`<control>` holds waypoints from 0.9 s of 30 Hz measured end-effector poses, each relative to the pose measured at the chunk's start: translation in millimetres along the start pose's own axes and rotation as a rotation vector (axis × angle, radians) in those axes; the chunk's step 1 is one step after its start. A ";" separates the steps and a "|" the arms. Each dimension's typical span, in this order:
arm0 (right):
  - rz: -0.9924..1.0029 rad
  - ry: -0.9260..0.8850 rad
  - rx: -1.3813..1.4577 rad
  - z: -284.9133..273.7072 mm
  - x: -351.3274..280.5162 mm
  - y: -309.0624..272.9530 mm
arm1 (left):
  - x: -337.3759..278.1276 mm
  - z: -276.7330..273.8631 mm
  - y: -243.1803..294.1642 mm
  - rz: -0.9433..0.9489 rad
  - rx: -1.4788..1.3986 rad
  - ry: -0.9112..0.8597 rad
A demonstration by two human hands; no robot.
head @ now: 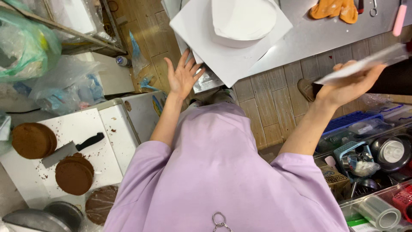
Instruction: The person arranges white heart-shaped paper cutouts on a square base, wipes the surface with an orange cloth, and uses scissors to trim a small piece of material. The person then places the assembled base onto a shelf.
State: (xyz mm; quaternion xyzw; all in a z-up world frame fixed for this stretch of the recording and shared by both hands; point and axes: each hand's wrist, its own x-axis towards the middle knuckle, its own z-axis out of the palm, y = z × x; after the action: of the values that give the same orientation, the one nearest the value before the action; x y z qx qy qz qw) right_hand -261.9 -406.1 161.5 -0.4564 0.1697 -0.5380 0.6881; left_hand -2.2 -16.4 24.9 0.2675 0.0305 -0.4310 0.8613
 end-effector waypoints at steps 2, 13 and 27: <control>0.051 -0.027 0.262 -25.6 27.3 6.8 | 2.1 7.5 -4.6 0.012 0.003 0.018; 0.544 -0.082 0.543 -80.0 135.9 91.8 | 6.5 63.2 -29.5 0.161 0.171 0.261; -0.177 -0.341 -0.503 -26.9 293.6 147.2 | 23.7 91.9 -117.5 0.421 0.270 0.631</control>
State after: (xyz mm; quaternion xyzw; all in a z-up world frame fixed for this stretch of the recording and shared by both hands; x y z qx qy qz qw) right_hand -88.5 -680.3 103.6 -0.7089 0.1394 -0.4528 0.5225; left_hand -92.8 -135.4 45.7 0.4978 0.1812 -0.1421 0.8362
